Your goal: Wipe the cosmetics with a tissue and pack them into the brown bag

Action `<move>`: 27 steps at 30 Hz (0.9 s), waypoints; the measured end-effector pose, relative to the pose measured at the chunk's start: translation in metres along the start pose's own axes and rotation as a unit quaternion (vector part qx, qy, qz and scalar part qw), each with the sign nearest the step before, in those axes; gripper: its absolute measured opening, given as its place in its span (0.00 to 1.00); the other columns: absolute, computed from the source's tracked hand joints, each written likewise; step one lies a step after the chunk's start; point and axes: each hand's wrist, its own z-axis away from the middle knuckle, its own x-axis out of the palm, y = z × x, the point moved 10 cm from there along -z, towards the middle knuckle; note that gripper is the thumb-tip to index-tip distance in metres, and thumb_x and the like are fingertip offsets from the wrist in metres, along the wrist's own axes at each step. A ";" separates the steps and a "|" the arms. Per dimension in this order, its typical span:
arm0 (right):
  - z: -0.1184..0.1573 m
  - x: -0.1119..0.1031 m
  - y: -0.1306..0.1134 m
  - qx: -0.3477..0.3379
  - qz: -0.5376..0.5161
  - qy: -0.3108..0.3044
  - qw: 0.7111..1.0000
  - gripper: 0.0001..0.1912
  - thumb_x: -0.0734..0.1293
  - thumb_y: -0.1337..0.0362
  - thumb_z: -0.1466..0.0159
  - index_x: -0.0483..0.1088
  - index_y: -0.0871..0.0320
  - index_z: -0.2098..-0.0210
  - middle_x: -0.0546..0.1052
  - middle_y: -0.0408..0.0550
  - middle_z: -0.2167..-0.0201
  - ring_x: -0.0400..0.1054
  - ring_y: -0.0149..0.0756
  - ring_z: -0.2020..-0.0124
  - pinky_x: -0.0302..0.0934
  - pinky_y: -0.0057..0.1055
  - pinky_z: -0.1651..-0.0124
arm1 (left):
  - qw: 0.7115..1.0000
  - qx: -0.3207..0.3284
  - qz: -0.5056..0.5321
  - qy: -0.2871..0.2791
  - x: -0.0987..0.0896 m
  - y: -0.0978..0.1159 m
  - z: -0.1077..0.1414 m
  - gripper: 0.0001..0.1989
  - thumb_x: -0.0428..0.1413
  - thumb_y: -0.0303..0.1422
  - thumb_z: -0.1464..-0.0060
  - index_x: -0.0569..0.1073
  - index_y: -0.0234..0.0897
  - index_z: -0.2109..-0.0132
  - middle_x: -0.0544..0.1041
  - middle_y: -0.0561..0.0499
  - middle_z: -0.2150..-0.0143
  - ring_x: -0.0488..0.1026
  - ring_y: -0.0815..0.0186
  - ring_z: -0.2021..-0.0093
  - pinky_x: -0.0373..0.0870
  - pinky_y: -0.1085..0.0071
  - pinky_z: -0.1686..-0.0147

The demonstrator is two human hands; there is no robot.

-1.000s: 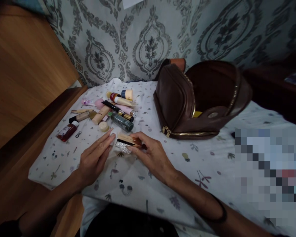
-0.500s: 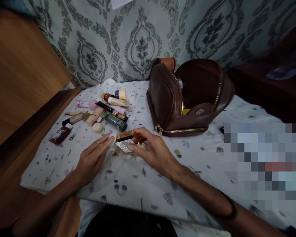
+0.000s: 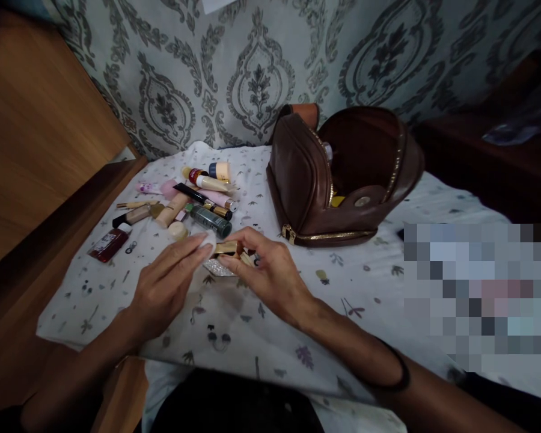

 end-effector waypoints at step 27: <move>0.011 -0.003 0.037 0.057 -0.017 0.035 0.998 0.12 0.71 0.53 0.39 0.72 0.55 0.64 0.77 0.47 0.66 0.72 0.37 0.66 0.69 0.33 0.63 | 0.989 -0.121 0.085 -0.019 0.030 -0.042 0.055 0.24 0.49 0.22 0.36 0.66 0.39 0.35 0.76 0.42 0.41 0.73 0.62 0.40 0.76 0.59 0.42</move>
